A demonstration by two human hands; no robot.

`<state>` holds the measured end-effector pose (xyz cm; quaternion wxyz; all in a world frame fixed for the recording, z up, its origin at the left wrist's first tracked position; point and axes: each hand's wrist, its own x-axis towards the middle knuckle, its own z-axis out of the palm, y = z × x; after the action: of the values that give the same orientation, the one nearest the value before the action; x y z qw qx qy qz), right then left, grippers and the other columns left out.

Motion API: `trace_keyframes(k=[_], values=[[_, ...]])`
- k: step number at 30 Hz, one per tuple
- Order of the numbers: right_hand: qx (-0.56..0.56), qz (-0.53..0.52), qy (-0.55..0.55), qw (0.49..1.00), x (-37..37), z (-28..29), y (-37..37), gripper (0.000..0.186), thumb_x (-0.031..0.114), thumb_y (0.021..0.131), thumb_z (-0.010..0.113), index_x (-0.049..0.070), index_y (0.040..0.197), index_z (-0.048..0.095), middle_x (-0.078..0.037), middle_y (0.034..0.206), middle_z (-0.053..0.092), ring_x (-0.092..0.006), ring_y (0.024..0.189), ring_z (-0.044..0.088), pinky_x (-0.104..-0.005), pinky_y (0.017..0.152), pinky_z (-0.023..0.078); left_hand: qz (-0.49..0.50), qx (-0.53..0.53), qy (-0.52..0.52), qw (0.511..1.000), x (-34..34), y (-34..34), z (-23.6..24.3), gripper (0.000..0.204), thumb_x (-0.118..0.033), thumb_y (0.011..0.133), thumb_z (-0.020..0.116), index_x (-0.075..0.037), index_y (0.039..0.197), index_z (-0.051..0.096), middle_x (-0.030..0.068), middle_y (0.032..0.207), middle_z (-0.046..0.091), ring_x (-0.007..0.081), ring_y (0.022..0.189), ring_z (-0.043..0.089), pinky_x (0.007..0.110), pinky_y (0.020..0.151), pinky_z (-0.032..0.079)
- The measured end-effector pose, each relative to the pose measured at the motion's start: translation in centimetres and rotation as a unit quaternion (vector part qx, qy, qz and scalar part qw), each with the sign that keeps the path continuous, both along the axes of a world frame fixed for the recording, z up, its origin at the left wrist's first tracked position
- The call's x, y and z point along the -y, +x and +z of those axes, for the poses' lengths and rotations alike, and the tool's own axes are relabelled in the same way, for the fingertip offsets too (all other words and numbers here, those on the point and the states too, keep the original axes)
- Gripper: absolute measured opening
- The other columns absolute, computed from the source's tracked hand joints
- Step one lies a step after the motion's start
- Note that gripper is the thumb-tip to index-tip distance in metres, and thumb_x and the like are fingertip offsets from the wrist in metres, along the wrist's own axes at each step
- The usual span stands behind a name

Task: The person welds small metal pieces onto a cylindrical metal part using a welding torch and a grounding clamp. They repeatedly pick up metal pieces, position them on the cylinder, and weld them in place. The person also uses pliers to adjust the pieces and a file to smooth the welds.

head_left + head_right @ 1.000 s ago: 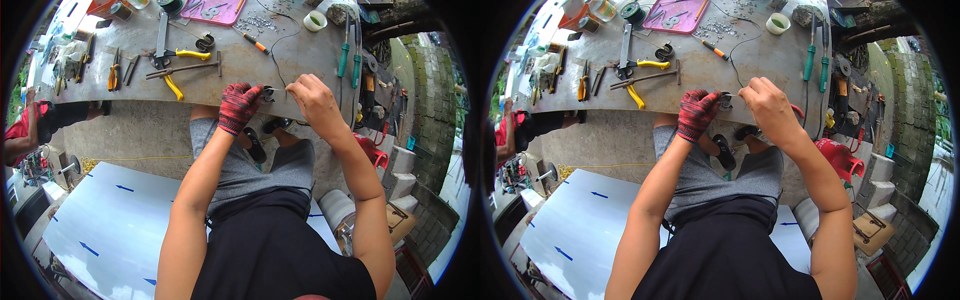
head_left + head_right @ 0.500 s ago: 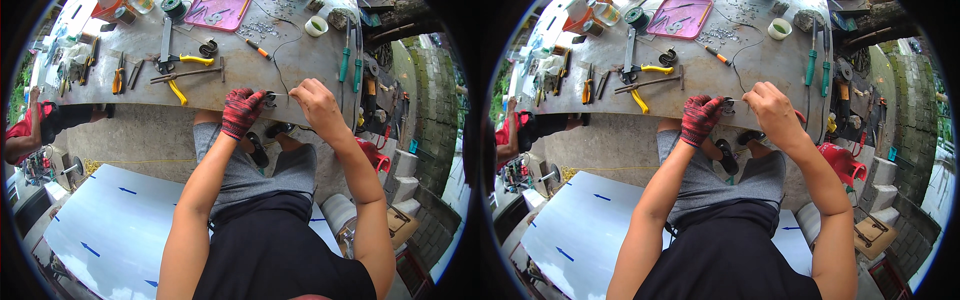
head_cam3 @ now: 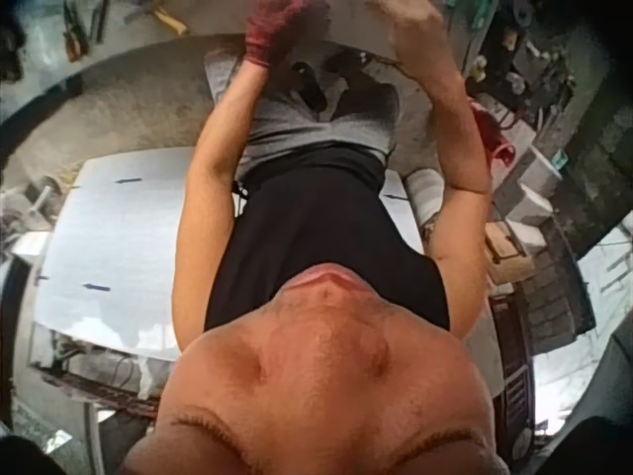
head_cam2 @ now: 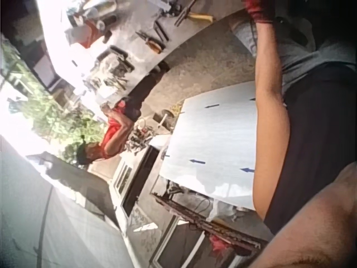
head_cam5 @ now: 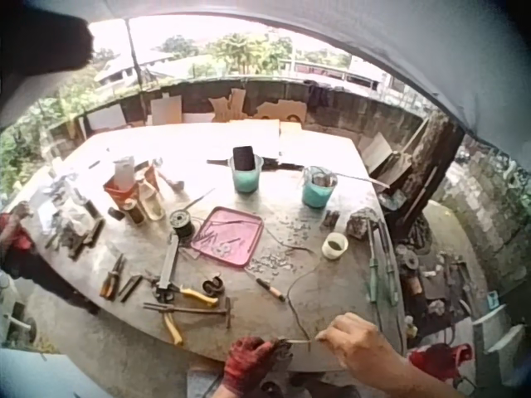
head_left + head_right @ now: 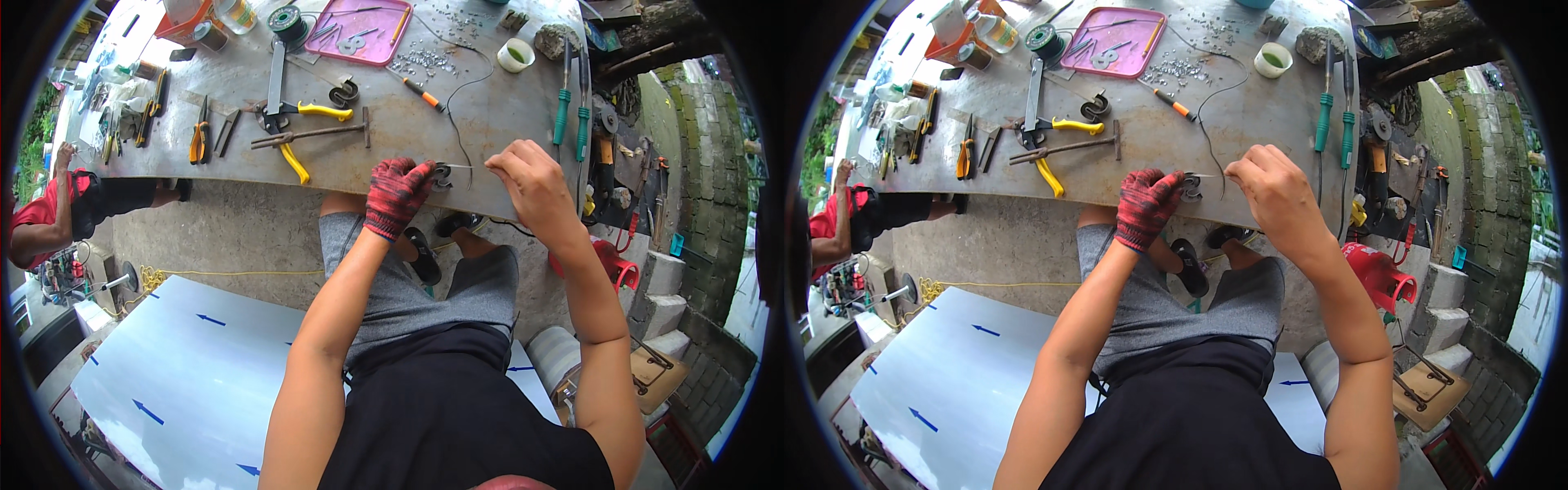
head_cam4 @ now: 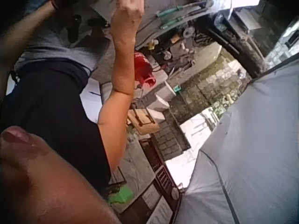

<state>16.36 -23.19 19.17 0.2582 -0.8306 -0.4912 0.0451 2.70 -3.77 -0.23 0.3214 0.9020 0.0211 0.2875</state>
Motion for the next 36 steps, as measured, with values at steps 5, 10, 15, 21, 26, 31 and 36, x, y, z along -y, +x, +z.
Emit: trace_keyframes(k=[5,10,15,21,26,31,36], values=[[0.059,-0.119,0.051,0.99,1.7,4.1,3.2,0.011,0.001,0.088,0.075,0.002,0.099,0.075,-0.013,0.091,0.069,-0.0322,0.087,0.067,-0.0434,0.079,0.053,0.003,-0.004,0.013,1.0,0.0,-0.3,-0.1,0.042,-0.016,0.08,0.084,-0.021,0.121,0.074,0.0105,0.098,0.069,0.0347,0.087,0.065,0.049,0.076,0.052],[0.196,-0.216,0.064,0.954,3.2,1.9,11.6,0.01,0.006,0.088,0.076,0.004,0.098,0.076,-0.013,0.092,0.072,-0.0328,0.089,0.069,-0.0448,0.08,0.053,0.002,-0.017,0.026,1.0,0.3,0.0,0.1,0.048,-0.016,0.079,0.085,-0.023,0.124,0.072,0.0067,0.098,0.067,0.0318,0.091,0.064,0.047,0.082,0.051],[0.287,-0.223,0.047,0.93,0.7,-4.5,17.4,0.009,0.008,0.085,0.074,0.009,0.092,0.079,-0.012,0.086,0.071,-0.0334,0.086,0.068,-0.0459,0.078,0.052,0.006,-0.014,0.046,0.999,-0.1,-0.4,-0.3,0.049,-0.013,0.078,0.084,-0.021,0.125,0.074,0.0075,0.099,0.066,0.0319,0.093,0.063,0.046,0.083,0.051],[0.317,-0.242,-0.04,0.916,-0.1,-8.4,19.4,0.012,0.011,0.088,0.064,0.012,0.08,0.073,-0.007,0.087,0.071,-0.0253,0.095,0.068,-0.0417,0.088,0.049,-0.005,-0.021,0.07,0.997,0.2,-0.6,-0.4,0.051,-0.011,0.077,0.085,-0.018,0.127,0.075,0.0107,0.104,0.067,0.0323,0.094,0.063,0.047,0.083,0.051],[0.304,-0.216,-0.024,0.928,0.9,-9.3,19.0,0.008,0.012,0.084,0.065,0.011,0.079,0.072,-0.007,0.091,0.07,-0.025,0.094,0.066,-0.041,0.088,0.049,-0.015,-0.013,0.057,0.998,0.1,-0.2,-0.9,0.051,-0.009,0.081,0.083,-0.017,0.13,0.074,0.0121,0.101,0.068,0.032,0.091,0.063,0.046,0.08,0.05],[0.244,-0.158,0.155,0.944,3.6,-8.3,17.6,0.025,0.025,0.092,0.075,0.01,0.113,0.076,-0.008,0.106,0.071,-0.0278,0.098,0.065,-0.0406,0.092,0.048,-0.017,-0.041,0.063,0.997,-0.1,-0.6,-0.5,0.047,-0.008,0.084,0.081,-0.017,0.129,0.073,0.0138,0.1,0.069,0.0324,0.089,0.063,0.046,0.078,0.05],[0.267,-0.275,0.275,0.882,15.7,-5.2,23.1,0.021,0.016,0.094,0.077,0.015,0.115,0.075,-0.008,0.101,0.071,-0.0268,0.096,0.065,-0.0414,0.09,0.049,0.024,-0.088,0.057,0.994,0.4,-2.2,0.3,0.04,-0.001,0.089,0.075,-0.01,0.128,0.072,0.0138,0.105,0.068,0.0319,0.098,0.062,0.046,0.086,0.05]])
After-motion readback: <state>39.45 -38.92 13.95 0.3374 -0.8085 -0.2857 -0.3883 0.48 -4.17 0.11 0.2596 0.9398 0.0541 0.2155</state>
